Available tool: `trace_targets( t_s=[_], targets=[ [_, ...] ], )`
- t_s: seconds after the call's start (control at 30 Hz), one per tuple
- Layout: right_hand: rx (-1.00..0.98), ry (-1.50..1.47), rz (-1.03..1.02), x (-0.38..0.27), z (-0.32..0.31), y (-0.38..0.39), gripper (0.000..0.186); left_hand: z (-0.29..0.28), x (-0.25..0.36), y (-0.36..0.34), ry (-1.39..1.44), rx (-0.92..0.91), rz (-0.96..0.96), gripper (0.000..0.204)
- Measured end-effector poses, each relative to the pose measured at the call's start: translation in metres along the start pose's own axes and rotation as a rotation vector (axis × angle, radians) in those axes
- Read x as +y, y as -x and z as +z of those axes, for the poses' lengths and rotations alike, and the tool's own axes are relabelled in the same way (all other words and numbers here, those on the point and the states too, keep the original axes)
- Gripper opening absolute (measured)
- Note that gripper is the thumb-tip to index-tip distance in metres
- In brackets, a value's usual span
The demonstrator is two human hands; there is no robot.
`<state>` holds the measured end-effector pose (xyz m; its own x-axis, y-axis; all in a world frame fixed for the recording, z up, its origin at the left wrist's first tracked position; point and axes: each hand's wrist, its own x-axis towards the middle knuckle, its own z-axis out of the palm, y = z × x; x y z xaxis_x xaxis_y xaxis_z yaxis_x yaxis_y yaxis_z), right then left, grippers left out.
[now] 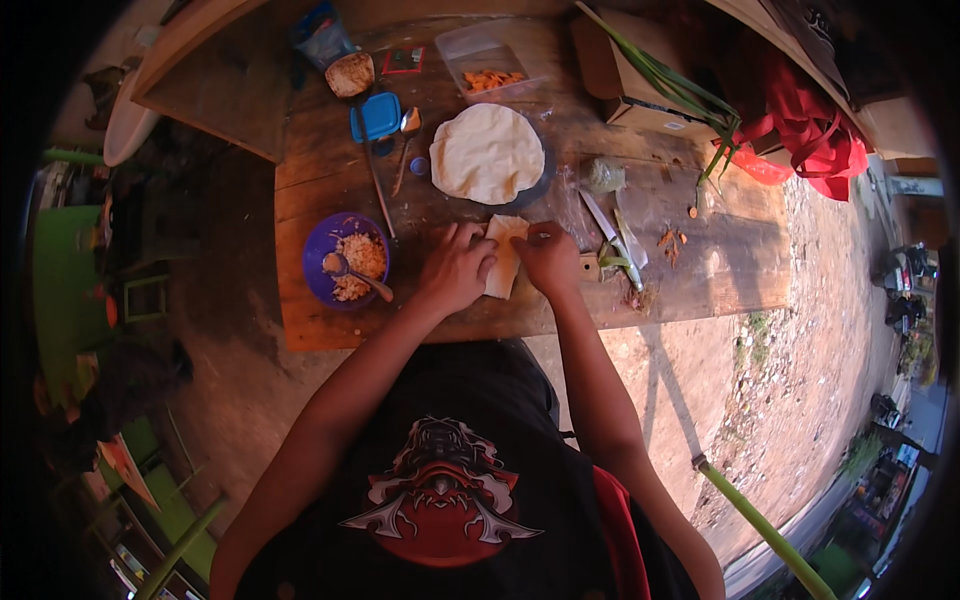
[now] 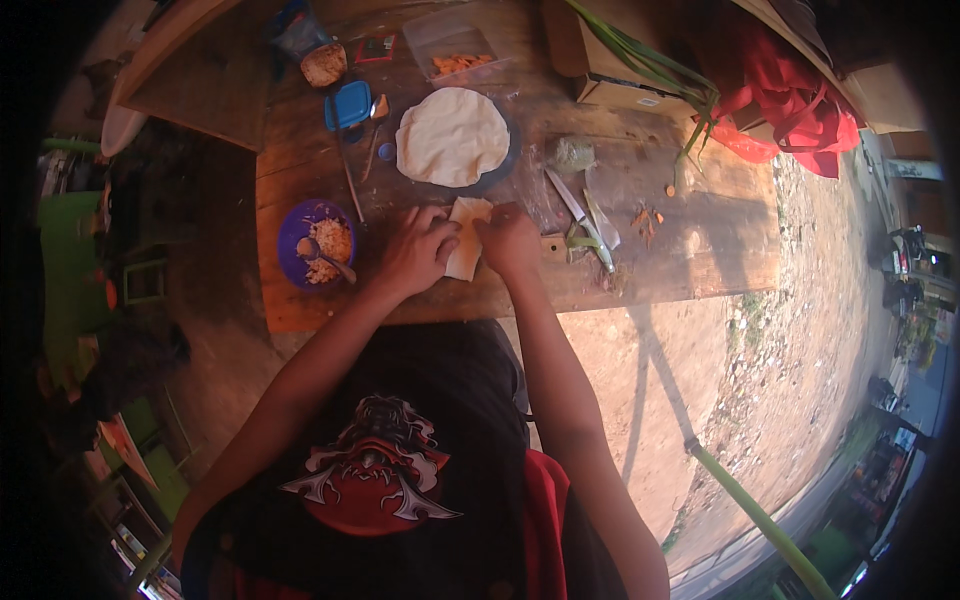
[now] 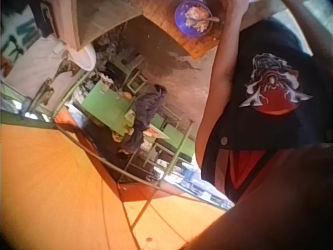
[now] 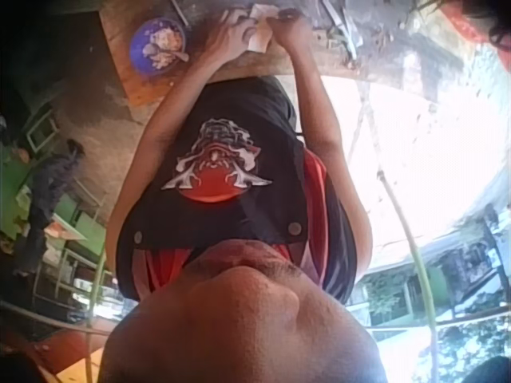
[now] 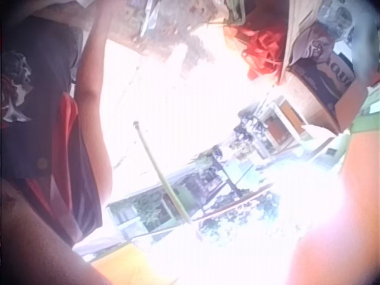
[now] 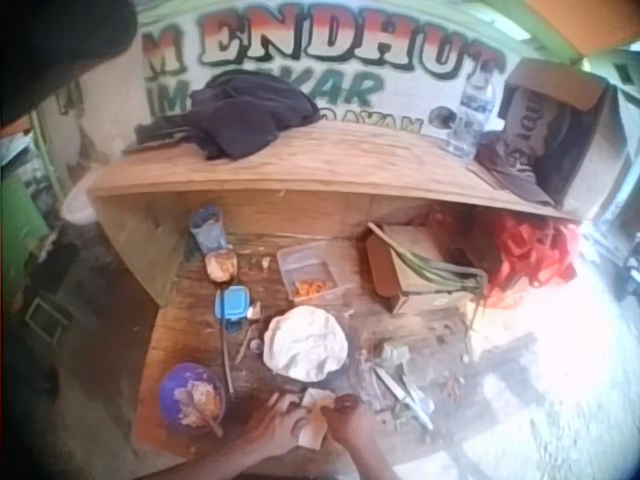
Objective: The person scoops a shredded filling from a bowl onto a flat sheet of dough and folds the dough around the filling to form a wrapped parcel. The person repeats this process with a second sheet, handling the dough and filling by hand.
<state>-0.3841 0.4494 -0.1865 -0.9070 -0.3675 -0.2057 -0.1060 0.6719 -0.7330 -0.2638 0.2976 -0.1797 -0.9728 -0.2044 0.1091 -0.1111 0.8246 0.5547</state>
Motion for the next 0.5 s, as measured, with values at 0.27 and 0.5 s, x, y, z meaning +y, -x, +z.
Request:
trace_targets(
  t_s=[0.27,0.5],
  targets=[
    [-0.102,0.238,-0.541,0.002,-0.017,-0.015,0.028,0.003,-0.003,-0.001,0.028,-0.017,0.011,0.026],
    [-0.196,0.310,-0.517,-0.006,-0.028,-0.029,0.019,-0.001,-0.002,-0.004,0.025,-0.038,-0.019,0.027]
  ],
)
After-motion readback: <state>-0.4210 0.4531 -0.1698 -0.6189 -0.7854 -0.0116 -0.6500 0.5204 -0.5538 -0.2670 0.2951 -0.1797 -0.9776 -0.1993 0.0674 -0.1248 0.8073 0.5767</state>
